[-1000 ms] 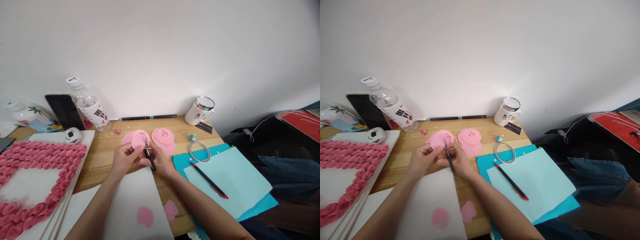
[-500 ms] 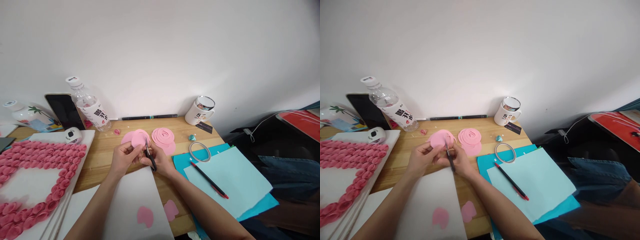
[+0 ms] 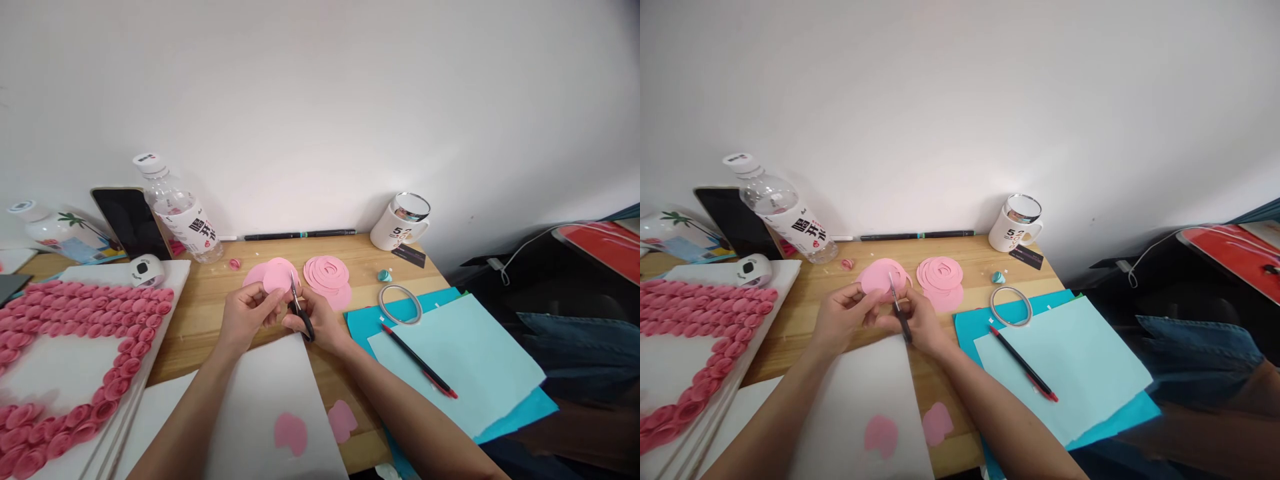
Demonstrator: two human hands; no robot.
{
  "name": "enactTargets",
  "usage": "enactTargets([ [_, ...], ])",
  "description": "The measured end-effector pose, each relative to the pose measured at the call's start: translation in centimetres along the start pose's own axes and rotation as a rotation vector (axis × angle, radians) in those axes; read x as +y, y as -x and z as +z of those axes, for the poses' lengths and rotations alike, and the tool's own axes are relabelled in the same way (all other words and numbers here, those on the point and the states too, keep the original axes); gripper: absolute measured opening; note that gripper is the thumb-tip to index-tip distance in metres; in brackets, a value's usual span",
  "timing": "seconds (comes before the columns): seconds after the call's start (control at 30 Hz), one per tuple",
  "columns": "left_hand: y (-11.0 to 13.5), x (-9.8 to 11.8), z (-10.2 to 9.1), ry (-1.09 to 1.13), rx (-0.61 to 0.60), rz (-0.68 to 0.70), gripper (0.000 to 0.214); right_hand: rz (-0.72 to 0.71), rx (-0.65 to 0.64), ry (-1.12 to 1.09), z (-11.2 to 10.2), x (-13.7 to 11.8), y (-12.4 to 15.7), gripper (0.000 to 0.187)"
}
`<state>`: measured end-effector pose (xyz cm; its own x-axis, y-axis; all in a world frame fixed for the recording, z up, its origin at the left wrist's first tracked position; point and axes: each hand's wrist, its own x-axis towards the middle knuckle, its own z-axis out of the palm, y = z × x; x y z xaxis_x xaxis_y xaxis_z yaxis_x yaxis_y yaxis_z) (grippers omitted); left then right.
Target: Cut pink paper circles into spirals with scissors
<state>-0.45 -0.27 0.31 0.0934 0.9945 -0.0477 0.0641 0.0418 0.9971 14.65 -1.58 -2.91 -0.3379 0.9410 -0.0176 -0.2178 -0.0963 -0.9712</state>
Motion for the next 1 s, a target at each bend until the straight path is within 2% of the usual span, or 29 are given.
enactTargets([
  [0.43, -0.04, 0.58, -0.04, -0.031, 0.025, 0.02, 0.031, 0.021, 0.011, 0.006, -0.1, 0.35, -0.01, 0.045],
  [0.8, -0.06, 0.33, 0.01, 0.044, 0.088, 0.048, 0.028, 0.049, 0.025, 0.006, 0.03, 0.57, -0.01, 0.04],
  [1.0, 0.13, 0.02, 0.62, 0.005, 0.029, 0.024, 0.028, 0.064, 0.019, -0.004, 0.29, 0.38, 0.01, 0.046],
])
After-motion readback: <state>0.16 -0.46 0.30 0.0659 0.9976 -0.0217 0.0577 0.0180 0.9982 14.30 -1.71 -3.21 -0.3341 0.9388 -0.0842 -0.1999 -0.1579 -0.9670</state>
